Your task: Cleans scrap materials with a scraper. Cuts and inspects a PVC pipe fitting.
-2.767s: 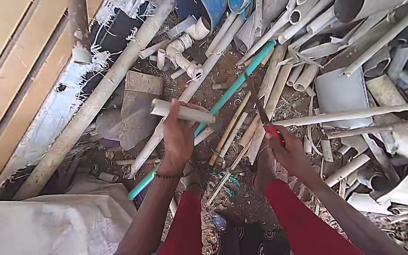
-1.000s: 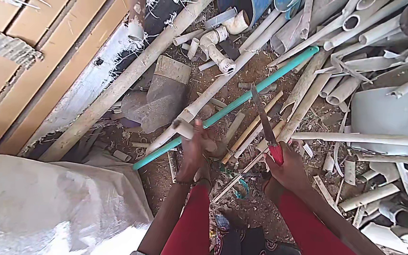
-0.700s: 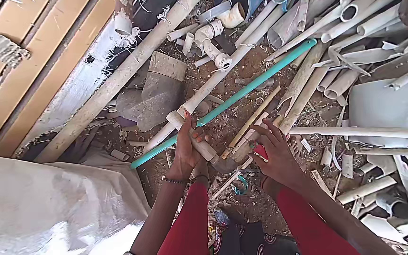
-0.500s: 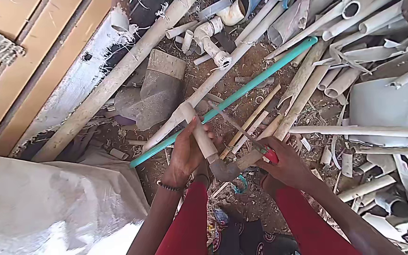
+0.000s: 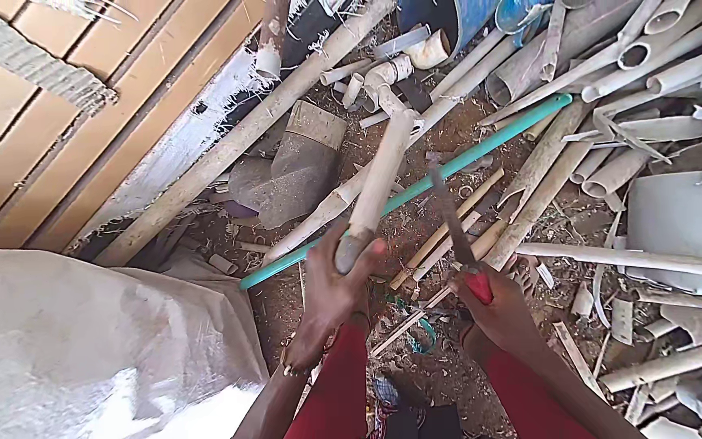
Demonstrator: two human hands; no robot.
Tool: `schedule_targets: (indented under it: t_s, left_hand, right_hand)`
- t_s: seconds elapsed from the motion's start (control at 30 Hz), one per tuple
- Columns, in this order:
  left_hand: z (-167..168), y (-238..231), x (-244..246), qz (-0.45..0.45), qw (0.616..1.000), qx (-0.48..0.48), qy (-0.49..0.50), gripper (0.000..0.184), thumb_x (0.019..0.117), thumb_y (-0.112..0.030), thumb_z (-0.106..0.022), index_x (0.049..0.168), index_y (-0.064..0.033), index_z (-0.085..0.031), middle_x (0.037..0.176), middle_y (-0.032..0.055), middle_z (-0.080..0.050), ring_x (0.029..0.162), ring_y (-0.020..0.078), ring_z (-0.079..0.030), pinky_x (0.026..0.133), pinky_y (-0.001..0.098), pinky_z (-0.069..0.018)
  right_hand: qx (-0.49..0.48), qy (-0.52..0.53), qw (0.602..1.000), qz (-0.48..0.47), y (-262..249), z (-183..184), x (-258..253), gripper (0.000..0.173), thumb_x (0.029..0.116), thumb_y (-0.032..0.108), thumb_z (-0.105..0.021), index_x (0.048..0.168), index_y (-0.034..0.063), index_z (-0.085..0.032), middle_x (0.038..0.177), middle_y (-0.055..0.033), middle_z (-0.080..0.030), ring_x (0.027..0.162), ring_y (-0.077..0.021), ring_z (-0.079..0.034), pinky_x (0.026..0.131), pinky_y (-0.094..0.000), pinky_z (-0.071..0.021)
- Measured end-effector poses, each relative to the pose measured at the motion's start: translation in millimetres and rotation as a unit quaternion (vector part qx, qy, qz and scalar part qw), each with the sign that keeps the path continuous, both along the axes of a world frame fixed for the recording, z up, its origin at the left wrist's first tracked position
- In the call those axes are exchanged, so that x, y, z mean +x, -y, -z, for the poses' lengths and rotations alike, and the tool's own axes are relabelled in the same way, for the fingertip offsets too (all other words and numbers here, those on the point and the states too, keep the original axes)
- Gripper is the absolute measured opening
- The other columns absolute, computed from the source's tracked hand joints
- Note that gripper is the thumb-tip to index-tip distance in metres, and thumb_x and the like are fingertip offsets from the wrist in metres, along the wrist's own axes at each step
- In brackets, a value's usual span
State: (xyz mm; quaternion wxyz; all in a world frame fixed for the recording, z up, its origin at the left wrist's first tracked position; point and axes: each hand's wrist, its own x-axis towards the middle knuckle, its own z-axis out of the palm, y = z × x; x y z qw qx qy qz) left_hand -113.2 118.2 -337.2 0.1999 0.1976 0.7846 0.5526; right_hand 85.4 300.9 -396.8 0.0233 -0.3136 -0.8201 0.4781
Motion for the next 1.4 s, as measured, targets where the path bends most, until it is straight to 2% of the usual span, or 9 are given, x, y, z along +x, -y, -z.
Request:
schedule_targets:
  t_s: [0.1, 0.27, 0.37, 0.57, 0.73, 0.87, 1.0, 1.17, 1.4]
  left_hand:
    - [5.6, 33.9, -21.4, -0.021, 0.978, 0.101, -0.182, 0.046, 0.0976, -0.063, -0.056, 0.107, -0.0194, -0.070, 0.078, -0.0124, -0.068, 0.064, -0.0021, -0.062, 0.058, 0.0215, -0.0551]
    - [23.4, 59.7, -66.7, -0.195, 0.978, -0.043, 0.067, 0.027, 0.1030, -0.024, -0.046, 0.081, -0.0148, -0.060, 0.053, -0.0118, -0.047, 0.044, 0.0026, -0.046, 0.048, 0.0220, -0.0451]
    - [13.7, 68.3, -53.4, -0.189, 0.980, 0.035, -0.044, 0.027, 0.1018, -0.026, -0.048, 0.080, -0.0218, -0.063, 0.055, -0.0172, -0.052, 0.044, -0.0018, -0.049, 0.045, 0.0179, -0.0459]
    - [16.6, 69.4, -64.9, -0.183, 0.973, -0.137, -0.013, 0.026, 0.1042, -0.028, -0.050, 0.093, -0.0088, -0.062, 0.057, -0.0094, -0.049, 0.046, 0.0023, -0.048, 0.048, 0.0227, -0.0461]
    - [10.3, 73.8, -45.3, -0.143, 0.942, -0.103, -0.286, 0.061, 0.1031, -0.049, -0.052, 0.118, 0.0096, -0.062, 0.078, 0.0015, -0.064, 0.056, -0.0016, -0.056, 0.053, 0.0200, -0.0520]
    - [12.6, 70.3, -65.2, -0.118, 0.931, -0.321, -0.128, 0.054, 0.1006, -0.048, -0.056, 0.126, -0.0012, -0.067, 0.090, 0.0191, -0.069, 0.074, 0.0314, -0.066, 0.072, 0.0574, -0.0519]
    - [1.6, 70.4, -53.5, -0.119, 0.915, -0.162, -0.350, 0.050, 0.1024, -0.041, -0.057, 0.115, 0.0065, -0.068, 0.093, 0.0129, -0.071, 0.071, -0.0005, -0.063, 0.066, 0.0177, -0.0529]
    - [19.3, 63.3, -80.8, -0.154, 0.965, -0.194, -0.089, 0.030, 0.1041, -0.032, -0.056, 0.111, -0.0087, -0.073, 0.076, -0.0037, -0.064, 0.054, 0.0015, -0.053, 0.050, 0.0227, -0.0470]
    - [9.7, 58.4, -58.7, -0.153, 0.987, 0.015, -0.049, 0.029, 0.1033, -0.022, -0.049, 0.120, -0.0050, -0.065, 0.065, -0.0105, -0.057, 0.042, 0.0012, -0.046, 0.040, 0.0192, -0.0440]
  right_hand:
    - [-0.006, 0.004, 0.997, 0.080, -6.9, -1.4, 6.0, 0.043, 0.0925, 0.046, -0.065, 0.100, 0.0035, -0.066, 0.068, 0.0057, -0.060, 0.056, 0.0036, -0.056, 0.052, -0.0163, -0.0475]
    - [-0.061, 0.053, 0.986, 0.148, -13.0, -0.4, 6.7, 0.040, 0.0907, 0.043, -0.068, 0.104, 0.0051, -0.064, 0.070, 0.0048, -0.062, 0.059, -0.0030, -0.063, 0.057, -0.0237, -0.0550]
    - [-0.072, 0.069, 0.983, 0.152, -9.8, -4.3, 6.4, 0.040, 0.0901, 0.042, -0.068, 0.103, 0.0047, -0.065, 0.070, 0.0048, -0.062, 0.060, -0.0022, -0.062, 0.057, -0.0225, -0.0544]
    - [-0.096, 0.092, 0.982, 0.133, -8.2, -5.0, 2.8, 0.036, 0.0921, 0.039, -0.068, 0.105, 0.0055, -0.065, 0.073, 0.0028, -0.063, 0.062, -0.0055, -0.064, 0.060, -0.0263, -0.0557]
    - [-0.085, 0.071, 0.983, 0.146, -10.2, -2.7, 3.7, 0.038, 0.0906, 0.040, -0.068, 0.106, 0.0054, -0.065, 0.071, 0.0045, -0.062, 0.061, -0.0023, -0.063, 0.058, -0.0219, -0.0545]
    - [-0.142, 0.091, 0.972, 0.164, -8.0, -0.2, 3.2, 0.034, 0.0931, 0.035, -0.070, 0.109, 0.0054, -0.064, 0.075, 0.0013, -0.066, 0.064, -0.0082, -0.067, 0.062, -0.0281, -0.0584]
    - [-0.133, 0.100, 0.973, 0.159, -9.2, -1.6, 0.8, 0.039, 0.0915, 0.040, -0.069, 0.109, 0.0063, -0.065, 0.075, 0.0015, -0.066, 0.065, -0.0084, -0.067, 0.063, -0.0289, -0.0590]
    - [-0.159, 0.102, 0.970, 0.156, -7.5, -1.0, -5.1, 0.031, 0.0945, 0.034, -0.069, 0.107, 0.0057, -0.064, 0.075, 0.0010, -0.066, 0.064, -0.0087, -0.067, 0.062, -0.0278, -0.0576]
    - [-0.162, 0.101, 0.970, 0.150, -9.7, 3.7, -0.2, 0.035, 0.0935, 0.036, -0.068, 0.109, 0.0046, -0.064, 0.077, 0.0000, -0.067, 0.065, -0.0091, -0.068, 0.063, -0.0279, -0.0590]
